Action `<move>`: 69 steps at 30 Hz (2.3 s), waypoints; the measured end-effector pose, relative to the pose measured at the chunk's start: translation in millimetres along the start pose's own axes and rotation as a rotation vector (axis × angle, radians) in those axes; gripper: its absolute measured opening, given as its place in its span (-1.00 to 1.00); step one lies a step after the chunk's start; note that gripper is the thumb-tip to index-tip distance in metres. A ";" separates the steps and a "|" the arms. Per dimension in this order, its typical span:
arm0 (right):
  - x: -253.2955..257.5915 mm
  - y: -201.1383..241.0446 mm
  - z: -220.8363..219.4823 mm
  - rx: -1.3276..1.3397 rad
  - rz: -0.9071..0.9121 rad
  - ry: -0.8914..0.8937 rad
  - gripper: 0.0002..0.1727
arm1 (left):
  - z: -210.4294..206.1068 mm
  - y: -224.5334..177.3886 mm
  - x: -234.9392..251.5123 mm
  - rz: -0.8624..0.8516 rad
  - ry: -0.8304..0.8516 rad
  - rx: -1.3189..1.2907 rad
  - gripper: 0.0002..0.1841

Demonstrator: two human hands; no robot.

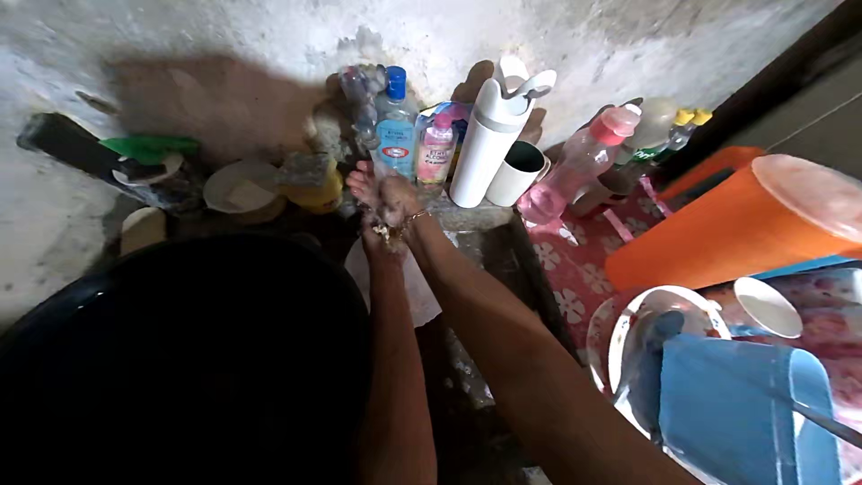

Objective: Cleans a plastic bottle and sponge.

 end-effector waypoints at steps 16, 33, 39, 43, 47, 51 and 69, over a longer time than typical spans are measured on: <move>-63.5 134.7 -71.7 -1.117 0.569 0.111 -0.38 | 29.0 40.9 27.8 0.179 -0.159 0.283 -0.61; -49.1 156.3 -93.5 -1.317 0.588 0.152 -0.55 | 33.1 30.9 21.1 0.128 -0.131 0.417 -0.63; -54.5 161.0 -101.3 -1.266 0.561 0.244 -0.56 | 17.7 24.4 13.0 0.145 -0.115 0.446 -0.63; -41.2 154.5 -89.3 -1.005 0.578 0.230 -0.55 | 24.0 28.1 10.9 0.194 -0.140 0.455 -0.65; -28.5 121.6 -35.5 -0.499 0.475 0.144 -0.58 | 40.9 28.3 10.7 0.175 -0.220 0.314 -0.62; -15.4 50.1 -0.3 -0.056 0.204 -0.068 -0.68 | 39.1 30.8 10.7 0.194 -0.182 0.152 -0.57; -0.4 12.6 5.0 -0.146 -0.028 -0.085 -0.50 | 32.7 37.0 20.0 0.148 -0.017 0.003 -0.81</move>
Point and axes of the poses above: each hand's wrist, its own x-axis towards the middle knuckle, its own z-axis out of the back of the hand, y = z × x, the point moved 10 cm from there along x, towards the middle knuckle, and after that the axes turned 10 degrees about x, right-handed, at the moved point
